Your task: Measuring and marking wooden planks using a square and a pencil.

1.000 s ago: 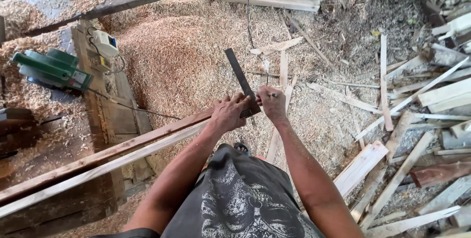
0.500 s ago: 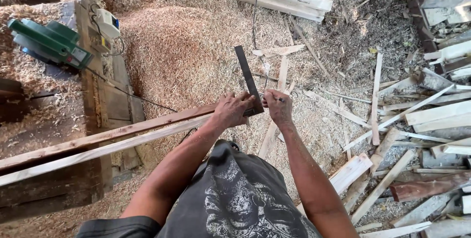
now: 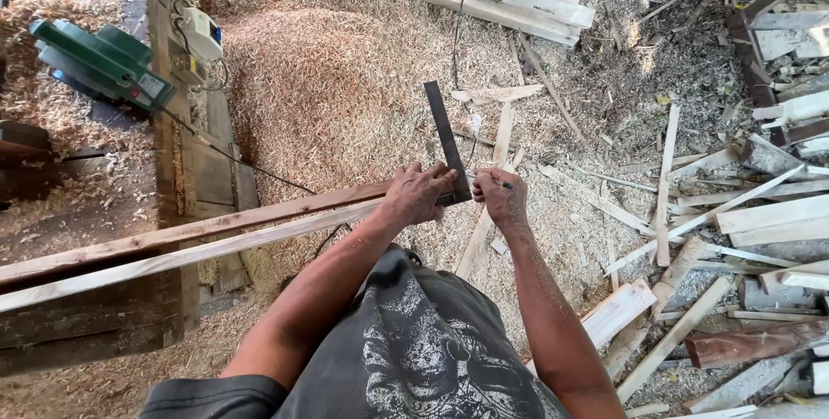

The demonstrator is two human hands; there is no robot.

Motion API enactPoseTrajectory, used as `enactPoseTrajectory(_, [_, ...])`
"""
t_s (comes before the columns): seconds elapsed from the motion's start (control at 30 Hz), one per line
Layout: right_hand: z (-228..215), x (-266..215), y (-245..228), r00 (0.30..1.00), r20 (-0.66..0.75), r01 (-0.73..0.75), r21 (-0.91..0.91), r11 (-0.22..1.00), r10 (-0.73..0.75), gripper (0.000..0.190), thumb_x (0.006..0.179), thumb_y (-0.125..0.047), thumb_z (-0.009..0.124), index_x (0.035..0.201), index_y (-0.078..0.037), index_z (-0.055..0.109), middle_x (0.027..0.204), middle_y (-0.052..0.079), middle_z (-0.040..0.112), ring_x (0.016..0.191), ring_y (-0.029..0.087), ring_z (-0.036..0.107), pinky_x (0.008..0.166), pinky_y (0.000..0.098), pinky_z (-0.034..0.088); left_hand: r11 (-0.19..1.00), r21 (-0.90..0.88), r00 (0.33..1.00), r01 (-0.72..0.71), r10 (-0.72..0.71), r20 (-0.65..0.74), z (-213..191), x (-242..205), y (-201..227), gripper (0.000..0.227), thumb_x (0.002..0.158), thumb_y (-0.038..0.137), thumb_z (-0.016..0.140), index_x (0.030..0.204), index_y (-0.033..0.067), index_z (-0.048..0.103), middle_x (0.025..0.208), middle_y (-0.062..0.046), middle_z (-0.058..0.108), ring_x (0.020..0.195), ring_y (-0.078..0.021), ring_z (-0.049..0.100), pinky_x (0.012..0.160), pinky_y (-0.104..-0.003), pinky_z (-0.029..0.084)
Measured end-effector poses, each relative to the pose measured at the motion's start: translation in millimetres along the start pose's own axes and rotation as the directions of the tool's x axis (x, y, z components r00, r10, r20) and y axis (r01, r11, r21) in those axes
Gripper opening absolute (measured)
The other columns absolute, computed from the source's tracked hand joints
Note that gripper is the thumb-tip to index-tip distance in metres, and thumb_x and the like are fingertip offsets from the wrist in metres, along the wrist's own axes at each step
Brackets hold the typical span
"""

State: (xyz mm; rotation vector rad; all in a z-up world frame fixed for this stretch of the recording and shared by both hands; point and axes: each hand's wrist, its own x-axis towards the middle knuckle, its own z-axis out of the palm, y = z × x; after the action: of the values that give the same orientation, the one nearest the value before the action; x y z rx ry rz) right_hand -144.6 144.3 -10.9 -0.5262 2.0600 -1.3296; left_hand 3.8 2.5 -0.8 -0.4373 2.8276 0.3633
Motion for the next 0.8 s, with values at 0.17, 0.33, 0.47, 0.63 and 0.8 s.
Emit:
enactPoseTrajectory(0.17, [0, -18, 2, 1.000, -0.016, 0.016, 0.036, 0.999, -0.015, 0.034, 0.094, -0.019, 0.062, 0.118, 0.000, 0.076, 0.084, 0.010, 0.077, 0.071, 0.014, 0.074, 0.066, 0.0267, 0.063, 1.000, -0.029, 1.000, 0.004, -0.004, 0.022, -13, -2, 4, 0.090, 0.076, 0.036, 0.078, 0.156, 0.0264, 0.041, 0.146, -0.001, 0.048, 0.113, -0.0316, 0.055, 0.085, -0.051, 0.053])
enactPoseTrajectory(0.33, [-3, -17, 19, 1.000, -0.029, 0.010, 0.206, 0.978, -0.004, 0.031, 0.095, -0.015, 0.061, 0.115, 0.003, 0.075, 0.087, 0.013, 0.075, 0.072, 0.017, 0.074, 0.066, 0.0283, 0.064, 1.000, -0.024, 1.000, -0.004, 0.004, -0.024, -5, -3, -1, 0.088, 0.075, 0.037, 0.079, 0.155, 0.0240, 0.043, 0.144, -0.002, 0.049, 0.110, -0.0315, 0.055, 0.083, -0.051, 0.052])
enactPoseTrajectory(0.47, [-1, -12, 18, 0.999, -0.035, 0.043, 0.178, 0.983, -0.037, 0.028, 0.096, -0.014, 0.059, 0.112, 0.003, 0.074, 0.088, 0.014, 0.076, 0.073, 0.017, 0.075, 0.066, 0.0286, 0.066, 1.000, -0.019, 1.000, -0.024, 0.024, -0.004, -10, -2, 2, 0.087, 0.076, 0.035, 0.076, 0.155, 0.0239, 0.042, 0.145, -0.002, 0.049, 0.107, -0.0306, 0.055, 0.081, -0.048, 0.053])
enactPoseTrajectory(0.63, [-13, -5, 24, 1.000, -0.009, 0.026, -0.021, 0.999, -0.026, 0.031, 0.098, -0.022, 0.057, 0.108, -0.001, 0.077, 0.084, 0.015, 0.075, 0.067, 0.016, 0.073, 0.059, 0.0298, 0.064, 1.000, -0.006, 0.999, -0.007, 0.007, 0.048, -8, 0, 1, 0.085, 0.078, 0.034, 0.073, 0.156, 0.0246, 0.041, 0.148, -0.002, 0.048, 0.109, -0.0316, 0.055, 0.080, -0.048, 0.055])
enactPoseTrajectory(0.8, [-18, -16, 45, 0.971, 0.001, -0.218, -0.393, 0.893, 0.238, 0.052, 0.107, -0.050, 0.049, 0.105, -0.011, 0.083, 0.084, 0.010, 0.077, 0.060, 0.016, 0.058, 0.052, 0.0365, 0.047, 0.998, -0.055, 0.999, -0.024, 0.026, 0.038, -5, 0, 2, 0.088, 0.076, 0.035, 0.078, 0.155, 0.0243, 0.041, 0.153, -0.003, 0.044, 0.113, -0.0338, 0.055, 0.087, -0.052, 0.053])
